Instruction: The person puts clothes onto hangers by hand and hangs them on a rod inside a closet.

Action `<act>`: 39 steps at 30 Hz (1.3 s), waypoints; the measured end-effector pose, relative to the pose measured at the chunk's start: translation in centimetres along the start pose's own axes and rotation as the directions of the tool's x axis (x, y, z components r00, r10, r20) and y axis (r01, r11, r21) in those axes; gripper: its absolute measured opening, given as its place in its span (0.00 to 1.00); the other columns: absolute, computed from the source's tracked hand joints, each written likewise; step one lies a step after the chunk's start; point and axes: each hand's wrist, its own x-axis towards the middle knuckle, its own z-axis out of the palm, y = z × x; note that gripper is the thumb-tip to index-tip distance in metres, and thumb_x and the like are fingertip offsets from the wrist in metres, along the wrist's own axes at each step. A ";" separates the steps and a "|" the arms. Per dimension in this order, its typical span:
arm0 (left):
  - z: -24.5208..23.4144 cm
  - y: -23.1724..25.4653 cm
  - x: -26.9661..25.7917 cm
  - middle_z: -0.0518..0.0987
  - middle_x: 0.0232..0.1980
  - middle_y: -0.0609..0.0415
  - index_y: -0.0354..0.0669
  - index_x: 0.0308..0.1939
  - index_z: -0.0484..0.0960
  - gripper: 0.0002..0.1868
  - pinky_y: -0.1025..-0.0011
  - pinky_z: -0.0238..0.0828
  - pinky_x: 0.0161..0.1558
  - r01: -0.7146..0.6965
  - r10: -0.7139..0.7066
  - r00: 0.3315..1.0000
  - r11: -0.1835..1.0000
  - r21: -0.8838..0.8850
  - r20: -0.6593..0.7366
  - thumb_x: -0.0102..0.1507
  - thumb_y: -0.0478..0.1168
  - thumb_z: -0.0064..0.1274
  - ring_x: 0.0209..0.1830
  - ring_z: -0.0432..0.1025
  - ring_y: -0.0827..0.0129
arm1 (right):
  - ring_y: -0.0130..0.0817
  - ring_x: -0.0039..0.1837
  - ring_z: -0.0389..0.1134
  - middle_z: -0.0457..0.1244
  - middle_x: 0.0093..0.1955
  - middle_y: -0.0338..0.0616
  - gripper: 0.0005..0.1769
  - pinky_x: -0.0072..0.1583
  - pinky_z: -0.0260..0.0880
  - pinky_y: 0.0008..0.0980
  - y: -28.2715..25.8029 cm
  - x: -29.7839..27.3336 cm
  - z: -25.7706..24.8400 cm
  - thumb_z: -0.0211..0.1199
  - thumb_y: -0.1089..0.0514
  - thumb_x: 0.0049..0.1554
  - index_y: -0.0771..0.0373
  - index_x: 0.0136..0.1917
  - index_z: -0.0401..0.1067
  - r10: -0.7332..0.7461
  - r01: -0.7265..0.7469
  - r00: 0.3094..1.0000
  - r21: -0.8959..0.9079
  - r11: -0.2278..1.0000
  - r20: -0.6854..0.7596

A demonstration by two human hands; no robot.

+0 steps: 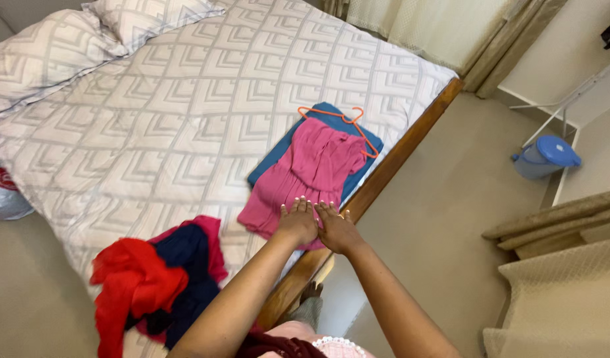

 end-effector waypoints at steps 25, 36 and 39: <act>-3.1 7.3 31.9 0.32 0.86 0.51 0.51 0.82 0.43 0.43 0.30 0.30 0.75 0.189 -0.182 0.978 0.980 -0.057 0.098 0.68 0.59 0.40 0.85 0.32 0.53 | 0.54 0.77 0.57 0.54 0.78 0.51 0.40 0.70 0.57 0.65 26.7 30.2 -4.8 0.59 0.38 0.58 0.55 0.77 0.56 0.088 -0.089 0.996 0.040 0.995 0.026; 1.5 5.9 37.4 0.31 0.86 0.51 0.62 0.82 0.46 0.42 0.27 0.33 0.73 0.361 -0.338 0.921 0.927 -0.100 0.193 0.67 0.57 0.47 0.85 0.34 0.48 | 0.64 0.69 0.64 0.62 0.68 0.67 0.42 0.68 0.65 0.52 37.1 38.8 -1.1 0.70 0.45 0.52 0.71 0.70 0.61 0.227 -0.201 0.971 0.257 0.945 -0.075; 2.7 5.9 38.0 0.32 0.86 0.52 0.60 0.82 0.45 0.43 0.26 0.36 0.72 0.377 -0.347 0.907 0.921 -0.093 0.240 0.67 0.55 0.48 0.85 0.34 0.49 | 0.67 0.66 0.64 0.62 0.65 0.71 0.45 0.64 0.66 0.52 38.4 40.3 0.6 0.72 0.46 0.49 0.74 0.70 0.59 0.280 -0.227 0.956 0.388 0.893 -0.083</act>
